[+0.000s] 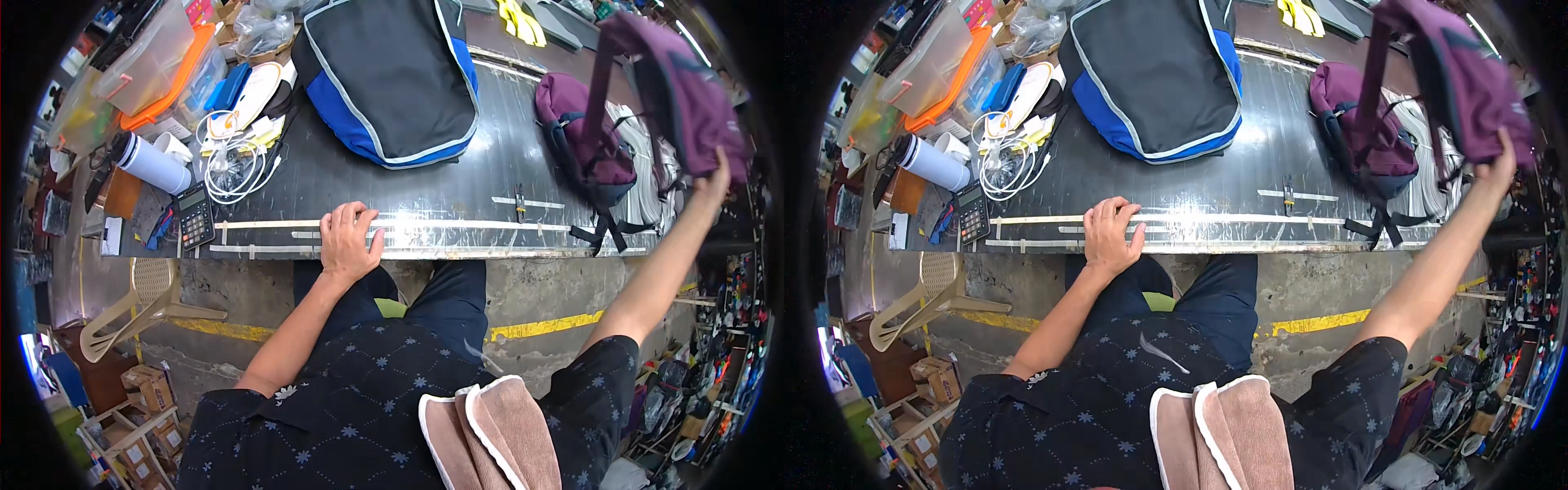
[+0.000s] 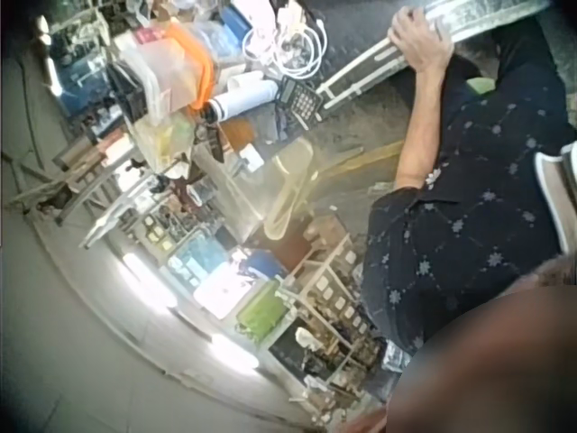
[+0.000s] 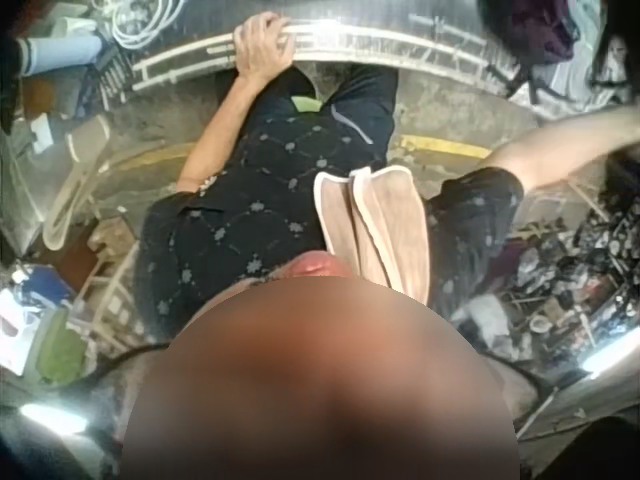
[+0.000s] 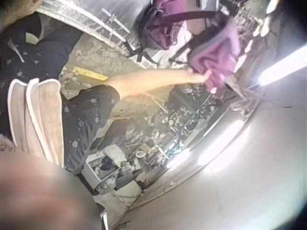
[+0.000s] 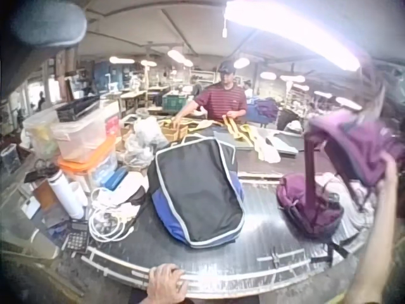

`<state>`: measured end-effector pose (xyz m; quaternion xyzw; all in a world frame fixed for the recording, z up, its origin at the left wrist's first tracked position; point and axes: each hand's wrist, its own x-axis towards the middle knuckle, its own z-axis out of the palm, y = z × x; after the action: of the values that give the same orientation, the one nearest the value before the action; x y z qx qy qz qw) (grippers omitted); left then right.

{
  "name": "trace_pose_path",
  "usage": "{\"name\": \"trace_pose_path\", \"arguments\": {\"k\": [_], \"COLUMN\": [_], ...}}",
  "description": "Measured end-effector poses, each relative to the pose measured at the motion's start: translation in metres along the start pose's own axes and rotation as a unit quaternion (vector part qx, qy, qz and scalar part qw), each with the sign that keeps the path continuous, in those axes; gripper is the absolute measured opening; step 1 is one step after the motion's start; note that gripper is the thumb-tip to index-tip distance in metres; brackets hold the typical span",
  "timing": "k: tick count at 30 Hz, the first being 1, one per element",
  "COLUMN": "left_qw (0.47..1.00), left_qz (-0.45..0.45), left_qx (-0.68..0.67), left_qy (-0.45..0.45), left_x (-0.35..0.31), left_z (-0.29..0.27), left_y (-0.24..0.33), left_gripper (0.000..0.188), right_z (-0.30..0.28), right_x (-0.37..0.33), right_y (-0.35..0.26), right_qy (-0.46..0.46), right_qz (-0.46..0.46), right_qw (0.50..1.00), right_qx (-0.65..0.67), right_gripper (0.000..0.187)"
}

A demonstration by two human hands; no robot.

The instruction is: Inspecting backpacks and trimming loose threads using a small hand tool.

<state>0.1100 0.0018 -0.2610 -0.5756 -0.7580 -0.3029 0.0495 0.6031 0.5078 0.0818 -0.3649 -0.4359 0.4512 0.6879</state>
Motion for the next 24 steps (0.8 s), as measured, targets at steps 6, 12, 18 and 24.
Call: {"name": "trace_pose_path", "arguments": {"k": [6,12,18,24], "left_qw": [1.000,1.000,1.000,1.000], "left_qz": [0.010,0.009,-0.006,0.005], "left_qx": [-0.022,0.013,0.006,-0.010], "left_qy": [0.008,-0.005,0.004,0.010], "left_x": [0.007,0.005,-0.001,0.004], "left_z": [0.009,0.007,0.002,0.004], "left_y": [0.006,0.005,0.003,0.006], "left_gripper": [0.038,0.039,0.038,0.038], "right_z": [-0.142,-0.104,0.052,0.145], "right_x": [-0.014,-0.098,-0.220,-0.383], "right_y": [0.238,0.278,0.087,-0.091], "right_qy": [0.197,0.416,-0.233,-0.515], "right_qz": [0.242,-0.131,-0.168,-0.360], "right_qw": [0.897,0.718,0.954,0.755], "right_qx": [-0.313,-0.542,0.084,0.190], "right_gripper": [0.080,0.096,0.027,0.040]}}
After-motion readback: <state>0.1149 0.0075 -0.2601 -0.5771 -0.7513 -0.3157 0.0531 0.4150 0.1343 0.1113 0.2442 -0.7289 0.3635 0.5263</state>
